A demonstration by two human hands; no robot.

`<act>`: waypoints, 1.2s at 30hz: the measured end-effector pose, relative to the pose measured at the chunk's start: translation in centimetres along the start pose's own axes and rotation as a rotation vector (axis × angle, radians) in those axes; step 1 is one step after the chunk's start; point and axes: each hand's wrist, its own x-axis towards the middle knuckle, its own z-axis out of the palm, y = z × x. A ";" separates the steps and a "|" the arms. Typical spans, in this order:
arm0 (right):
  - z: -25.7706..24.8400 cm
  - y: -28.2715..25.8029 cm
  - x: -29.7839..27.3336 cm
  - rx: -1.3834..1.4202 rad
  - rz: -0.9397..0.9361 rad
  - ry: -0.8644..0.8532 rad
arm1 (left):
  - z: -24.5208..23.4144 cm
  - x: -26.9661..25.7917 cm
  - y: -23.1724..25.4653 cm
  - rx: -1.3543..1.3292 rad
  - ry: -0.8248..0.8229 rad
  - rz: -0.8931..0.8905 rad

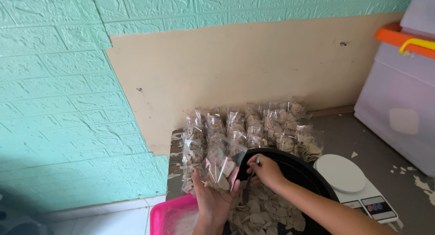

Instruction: Packaging chips into small plastic bags and weighing them on a digital scale for consistency.

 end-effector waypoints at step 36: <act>-9.9 -4.3 -2.1 0.479 0.201 0.107 | 1.0 -0.7 -0.1 -0.005 0.030 0.040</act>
